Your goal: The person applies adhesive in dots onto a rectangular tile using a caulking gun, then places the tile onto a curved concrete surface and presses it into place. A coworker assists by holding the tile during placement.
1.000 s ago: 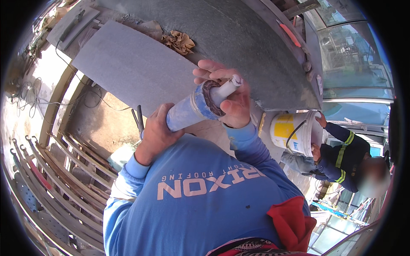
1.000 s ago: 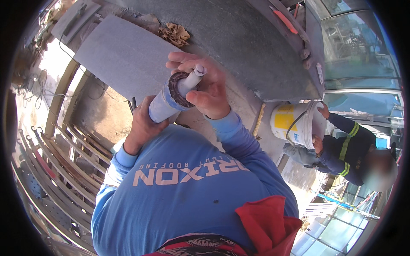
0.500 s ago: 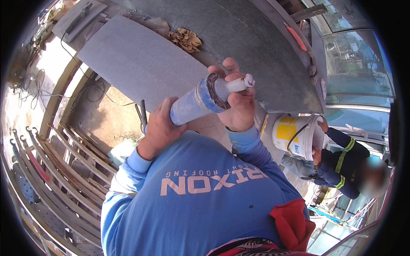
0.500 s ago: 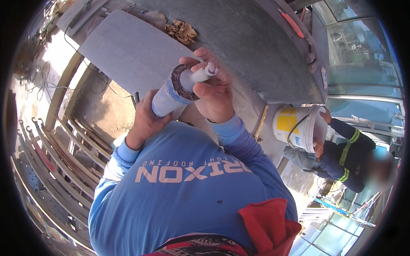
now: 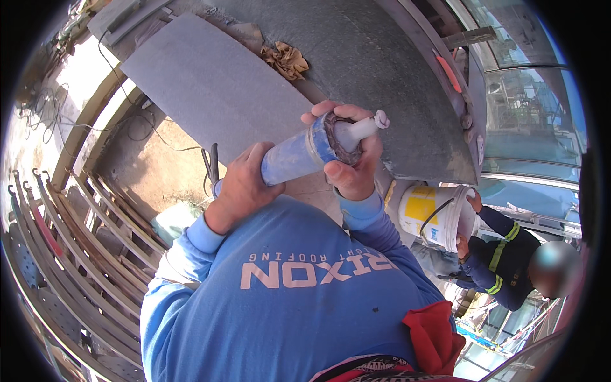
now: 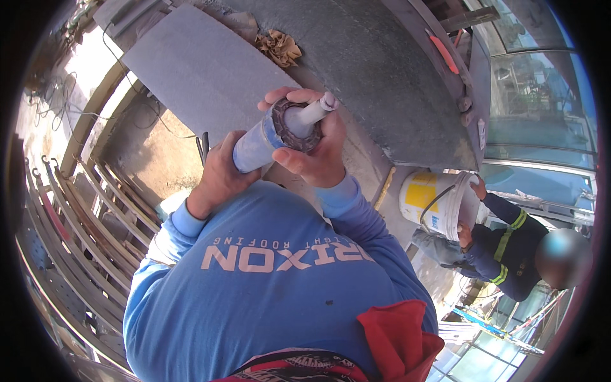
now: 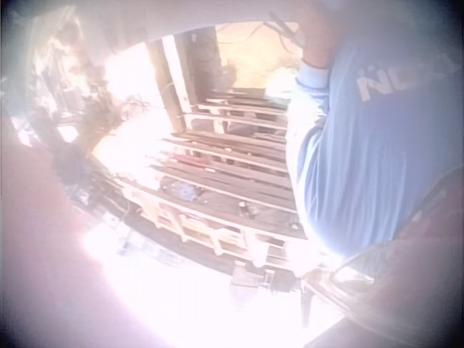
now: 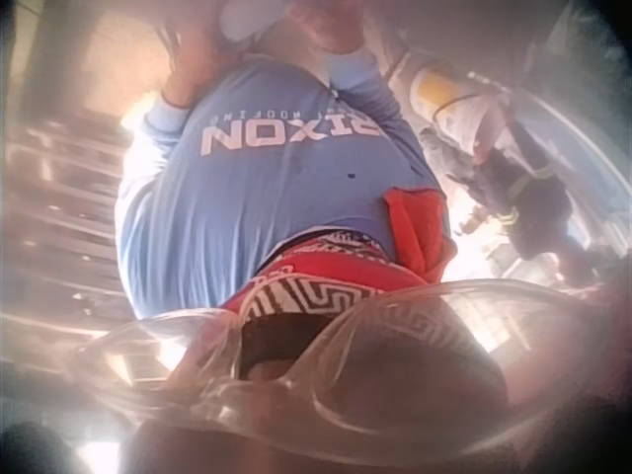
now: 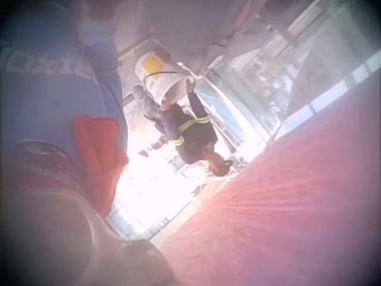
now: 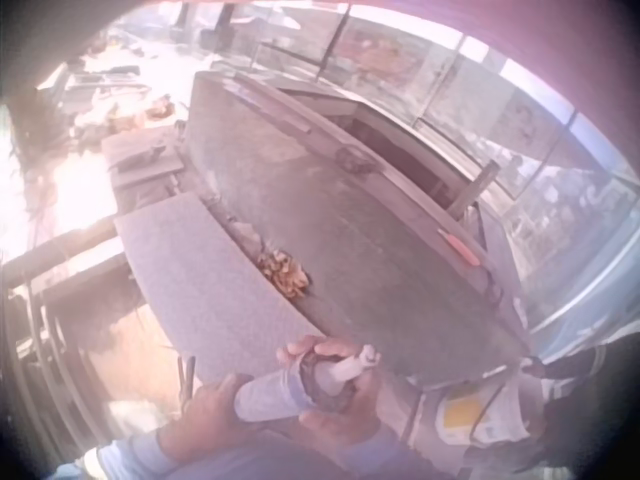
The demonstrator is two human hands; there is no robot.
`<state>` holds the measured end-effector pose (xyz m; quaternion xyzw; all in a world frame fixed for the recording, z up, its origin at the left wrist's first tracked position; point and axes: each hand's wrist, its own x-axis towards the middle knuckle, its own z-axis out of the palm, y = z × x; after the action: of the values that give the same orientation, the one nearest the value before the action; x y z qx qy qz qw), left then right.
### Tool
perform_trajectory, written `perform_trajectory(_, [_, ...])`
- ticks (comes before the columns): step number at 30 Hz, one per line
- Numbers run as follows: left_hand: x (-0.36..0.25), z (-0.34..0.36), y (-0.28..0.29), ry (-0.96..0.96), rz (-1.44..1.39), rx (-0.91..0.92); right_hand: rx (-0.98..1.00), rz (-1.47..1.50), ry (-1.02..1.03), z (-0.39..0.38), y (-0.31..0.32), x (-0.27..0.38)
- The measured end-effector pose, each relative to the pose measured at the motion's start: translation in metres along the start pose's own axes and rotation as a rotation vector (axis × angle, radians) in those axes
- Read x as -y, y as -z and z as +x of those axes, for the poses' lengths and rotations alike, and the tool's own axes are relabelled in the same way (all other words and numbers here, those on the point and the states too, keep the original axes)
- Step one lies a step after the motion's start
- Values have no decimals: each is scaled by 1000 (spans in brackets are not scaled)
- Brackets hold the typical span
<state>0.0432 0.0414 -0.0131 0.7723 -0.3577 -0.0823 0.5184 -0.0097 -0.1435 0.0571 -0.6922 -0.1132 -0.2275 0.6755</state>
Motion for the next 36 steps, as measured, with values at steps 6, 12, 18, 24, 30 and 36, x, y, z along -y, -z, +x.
perform_trajectory(6, [2, 1, 0, -14, 3, 13, 24, 51, -83, 5, 0, 4])
perform_trajectory(12, [0, -1, -6, 25, -3, -66, -123, 19, -138, 3, -11, 6])
perform_trajectory(18, [-5, -4, -10, 26, 38, -123, -291, -85, -125, -5, -27, 6])
perform_trajectory(24, [-2, 3, 9, -14, -123, 129, 4, -15, 31, 2, -4, 0])
perform_trajectory(30, [-9, 6, 28, -24, -256, 277, 130, 102, 69, 8, -3, -2])
perform_trajectory(36, [-1, 9, 33, -76, -290, 352, 177, 74, 55, 11, -5, -1])
